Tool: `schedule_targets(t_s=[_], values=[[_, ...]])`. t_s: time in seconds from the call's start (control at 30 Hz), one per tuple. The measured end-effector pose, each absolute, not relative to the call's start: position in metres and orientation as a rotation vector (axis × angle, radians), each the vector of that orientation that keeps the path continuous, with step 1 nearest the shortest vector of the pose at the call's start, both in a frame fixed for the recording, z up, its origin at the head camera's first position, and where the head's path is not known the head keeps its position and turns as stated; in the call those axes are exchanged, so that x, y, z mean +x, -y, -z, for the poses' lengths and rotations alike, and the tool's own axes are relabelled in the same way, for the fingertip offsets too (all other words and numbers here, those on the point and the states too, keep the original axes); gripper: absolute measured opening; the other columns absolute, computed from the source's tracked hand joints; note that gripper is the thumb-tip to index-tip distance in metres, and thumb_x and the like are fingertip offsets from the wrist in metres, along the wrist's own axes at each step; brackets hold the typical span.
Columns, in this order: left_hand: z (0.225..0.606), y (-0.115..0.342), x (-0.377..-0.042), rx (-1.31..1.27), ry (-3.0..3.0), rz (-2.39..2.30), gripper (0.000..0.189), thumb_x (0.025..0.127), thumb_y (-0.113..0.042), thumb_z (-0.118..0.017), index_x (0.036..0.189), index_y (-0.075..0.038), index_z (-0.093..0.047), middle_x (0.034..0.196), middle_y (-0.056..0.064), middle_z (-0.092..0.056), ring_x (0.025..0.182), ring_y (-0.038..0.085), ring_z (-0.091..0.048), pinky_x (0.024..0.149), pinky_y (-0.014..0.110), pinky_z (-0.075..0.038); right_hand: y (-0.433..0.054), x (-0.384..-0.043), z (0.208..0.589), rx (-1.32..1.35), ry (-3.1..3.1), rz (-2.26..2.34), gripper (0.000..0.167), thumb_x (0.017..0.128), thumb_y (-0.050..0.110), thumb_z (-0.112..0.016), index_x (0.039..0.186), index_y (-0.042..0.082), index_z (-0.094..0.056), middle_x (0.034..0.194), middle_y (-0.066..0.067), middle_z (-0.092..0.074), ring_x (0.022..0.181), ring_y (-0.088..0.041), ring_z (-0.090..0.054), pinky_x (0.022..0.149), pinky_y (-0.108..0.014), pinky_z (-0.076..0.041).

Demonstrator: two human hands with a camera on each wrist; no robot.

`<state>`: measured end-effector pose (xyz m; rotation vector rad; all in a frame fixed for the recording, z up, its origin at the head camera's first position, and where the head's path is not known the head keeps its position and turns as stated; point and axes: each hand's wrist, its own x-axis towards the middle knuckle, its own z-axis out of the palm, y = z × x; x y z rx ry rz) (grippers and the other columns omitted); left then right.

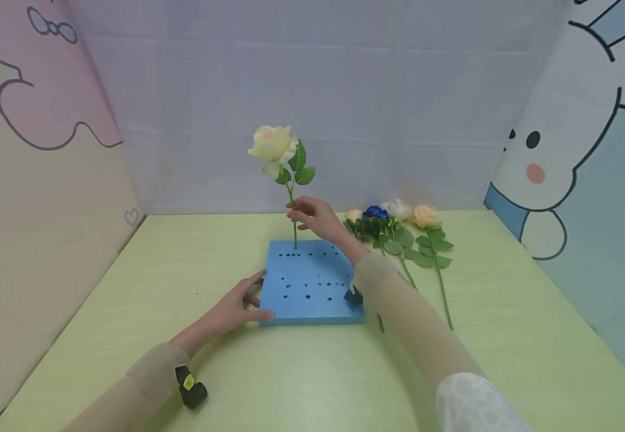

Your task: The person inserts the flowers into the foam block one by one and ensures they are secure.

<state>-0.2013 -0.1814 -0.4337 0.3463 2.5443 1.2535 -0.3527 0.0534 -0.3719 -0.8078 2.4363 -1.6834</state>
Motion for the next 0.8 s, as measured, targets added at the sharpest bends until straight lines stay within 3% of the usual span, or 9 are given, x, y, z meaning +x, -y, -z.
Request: schedule_targets(t_s=[0.23,0.8], values=[[0.433,0.181,-0.2,0.354,-2.554,-1.252,0.102,0.081,-0.034,-0.082,0.159,-0.018,-0.018,0.16,0.014,-0.03,0.105,0.021,-0.056,0.078,0.03,-0.044,-0.059,-0.347,0.369,-0.838,-2.578,1.564,0.039,0.098,0.025,-0.062,0.135,0.011,-0.057,0.13,-0.008,-0.064,0.119,-0.024,-0.062,0.099,-0.041,-0.051],[0.437,0.182,-0.2,0.359,-2.557,-1.241,0.103,0.081,-0.037,-0.081,0.159,-0.017,-0.018,0.16,0.014,-0.03,0.103,0.02,-0.055,0.076,0.025,-0.045,-0.074,-0.336,0.37,-0.848,-2.543,1.638,0.049,0.098,0.025,-0.062,0.142,0.01,-0.049,0.142,-0.013,-0.055,0.13,-0.029,-0.054,0.11,-0.044,-0.043]])
